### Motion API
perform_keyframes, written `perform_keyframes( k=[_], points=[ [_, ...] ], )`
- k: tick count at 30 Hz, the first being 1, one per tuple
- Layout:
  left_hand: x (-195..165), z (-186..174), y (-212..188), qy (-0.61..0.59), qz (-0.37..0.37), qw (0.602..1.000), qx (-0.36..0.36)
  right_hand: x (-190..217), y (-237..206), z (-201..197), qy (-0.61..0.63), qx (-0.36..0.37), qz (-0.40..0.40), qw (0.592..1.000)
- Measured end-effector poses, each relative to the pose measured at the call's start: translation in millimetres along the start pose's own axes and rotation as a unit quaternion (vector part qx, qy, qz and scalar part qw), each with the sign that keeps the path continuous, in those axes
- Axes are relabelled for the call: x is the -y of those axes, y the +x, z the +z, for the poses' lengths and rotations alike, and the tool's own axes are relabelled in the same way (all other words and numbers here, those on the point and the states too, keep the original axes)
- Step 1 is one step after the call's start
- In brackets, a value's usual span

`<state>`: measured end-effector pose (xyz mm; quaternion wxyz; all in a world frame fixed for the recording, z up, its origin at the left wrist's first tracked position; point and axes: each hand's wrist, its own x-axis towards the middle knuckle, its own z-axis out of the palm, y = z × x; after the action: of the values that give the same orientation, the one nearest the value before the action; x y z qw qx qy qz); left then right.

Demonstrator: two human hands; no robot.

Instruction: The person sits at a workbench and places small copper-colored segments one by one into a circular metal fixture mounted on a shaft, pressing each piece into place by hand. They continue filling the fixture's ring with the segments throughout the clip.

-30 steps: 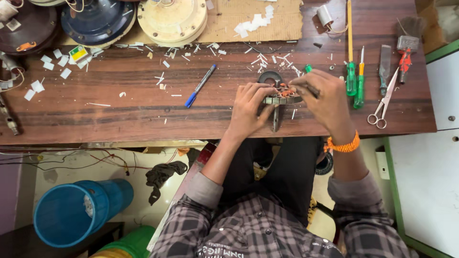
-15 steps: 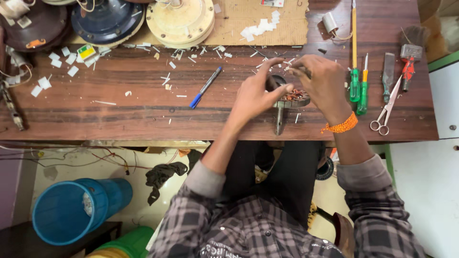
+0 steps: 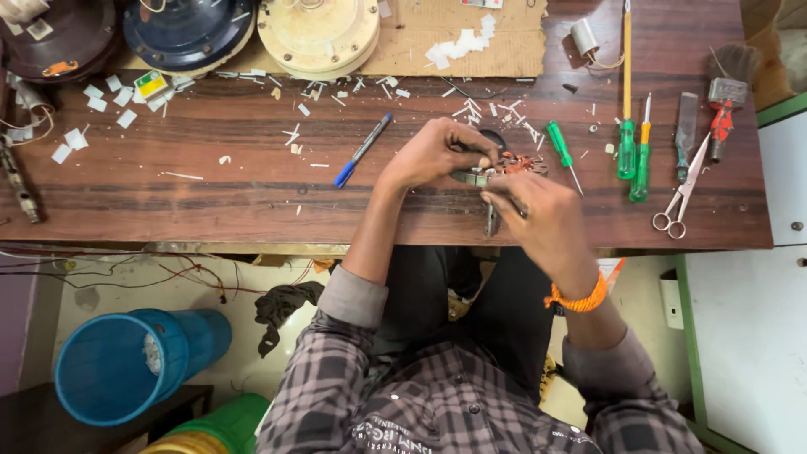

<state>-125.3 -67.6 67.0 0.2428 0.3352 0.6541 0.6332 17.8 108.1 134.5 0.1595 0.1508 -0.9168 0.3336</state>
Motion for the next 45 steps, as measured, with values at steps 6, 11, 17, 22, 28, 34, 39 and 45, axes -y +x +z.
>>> perform_keyframes(
  k=[6, 11, 17, 22, 28, 34, 39, 45],
  points=[
    [-9, -5, 3, 0.096, 0.029, 0.995, 0.021, -13, -27, 19, 0.038, -0.041, 0.045, 0.997],
    [-20, -7, 0, 0.097, 0.078, 0.991, 0.042, -30, -55, 48, 0.005, -0.053, 0.061, 0.997],
    [-28, 34, -35, 0.228, 0.133, 0.96, -0.098, -58, -77, 36, -0.041, -0.111, 0.16, 0.98],
    [-9, 72, -31, 0.289, 0.184, 0.901, -0.265, -53, -68, 15, 0.024, -0.162, 0.117, 0.98],
    [5, 81, -34, 0.301, 0.19, 0.89, -0.285, -23, -48, -8, 0.091, -0.126, 0.126, 0.98],
    [7, 82, -36, 0.316, 0.182, 0.887, -0.283, -23, -13, -6, 0.043, -0.11, 0.064, 0.991],
    [7, 80, -37, 0.301, 0.191, 0.889, -0.286, -29, -1, -9, 0.054, -0.078, 0.002, 0.995],
    [11, 77, -36, 0.296, 0.191, 0.893, -0.279, -37, -2, -9, 0.018, -0.06, 0.017, 0.998]
  ],
)
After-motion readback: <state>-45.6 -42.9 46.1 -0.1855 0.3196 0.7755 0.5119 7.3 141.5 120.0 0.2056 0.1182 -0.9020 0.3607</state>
